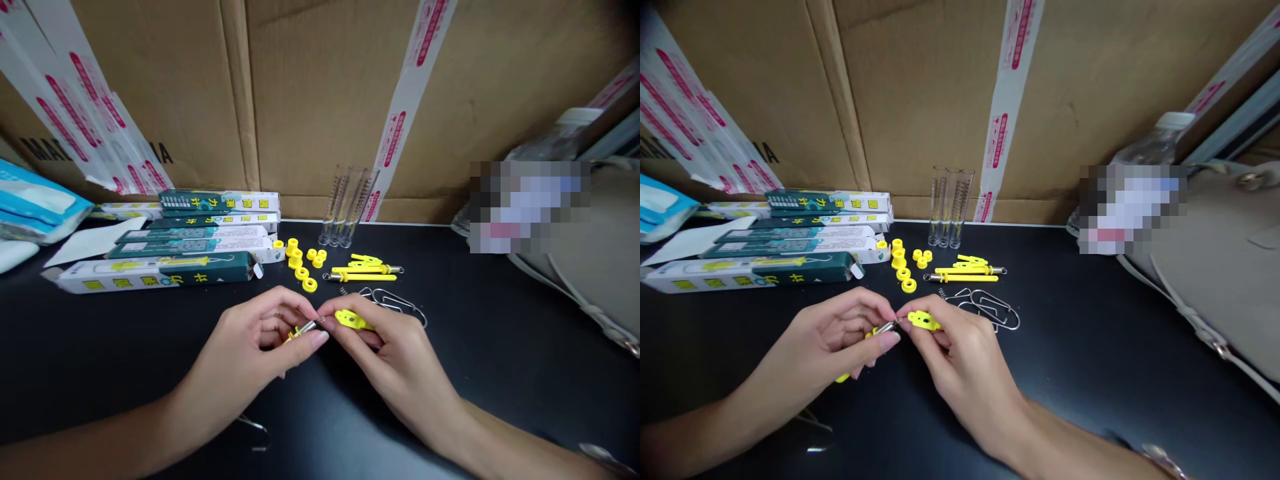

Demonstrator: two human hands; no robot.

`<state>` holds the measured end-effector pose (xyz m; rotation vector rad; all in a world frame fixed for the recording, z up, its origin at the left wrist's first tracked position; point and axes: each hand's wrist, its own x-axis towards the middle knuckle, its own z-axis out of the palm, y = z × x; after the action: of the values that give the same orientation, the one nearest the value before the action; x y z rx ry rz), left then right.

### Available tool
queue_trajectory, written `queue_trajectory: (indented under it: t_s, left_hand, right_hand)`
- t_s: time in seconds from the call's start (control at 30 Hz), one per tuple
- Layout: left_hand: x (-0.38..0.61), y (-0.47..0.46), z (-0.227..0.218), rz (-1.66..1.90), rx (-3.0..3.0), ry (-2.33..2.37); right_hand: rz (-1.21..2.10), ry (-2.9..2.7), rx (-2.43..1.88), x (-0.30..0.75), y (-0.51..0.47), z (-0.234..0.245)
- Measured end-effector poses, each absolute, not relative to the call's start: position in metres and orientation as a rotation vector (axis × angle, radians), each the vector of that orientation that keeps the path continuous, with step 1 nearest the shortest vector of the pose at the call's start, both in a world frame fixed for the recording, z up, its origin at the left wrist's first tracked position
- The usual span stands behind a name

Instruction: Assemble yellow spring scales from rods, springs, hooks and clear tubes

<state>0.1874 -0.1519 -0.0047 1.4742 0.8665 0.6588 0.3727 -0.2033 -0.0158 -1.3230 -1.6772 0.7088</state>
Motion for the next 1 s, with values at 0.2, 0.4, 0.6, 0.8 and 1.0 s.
queue_trajectory:
  t_s: [0.2,0.4,0.6,0.8,1.0]
  left_hand:
    - [0.1838,-0.1513,-0.008,0.64,1.552,0.857]
    - [0.1876,-0.1501,-0.0054,0.653,1.519,0.874]
    - [0.1886,-0.1514,-0.004,0.675,1.53,0.921]
    - [0.189,-0.1528,-0.0032,0.68,1.535,0.965]
    - [0.1886,-0.1539,-0.0011,0.739,1.469,0.868]
  right_hand:
    - [0.733,-1.647,-1.308,0.3716,-0.2018,-0.0165]
    - [0.685,-1.679,-1.27,0.3715,-0.2014,-0.0174]
    - [0.74,-1.662,-1.228,0.37,-0.1991,-0.0163]
    - [0.804,-1.6,-1.237,0.369,-0.2022,-0.0142]
    - [0.881,-1.577,-1.248,0.3684,-0.2029,-0.0167]
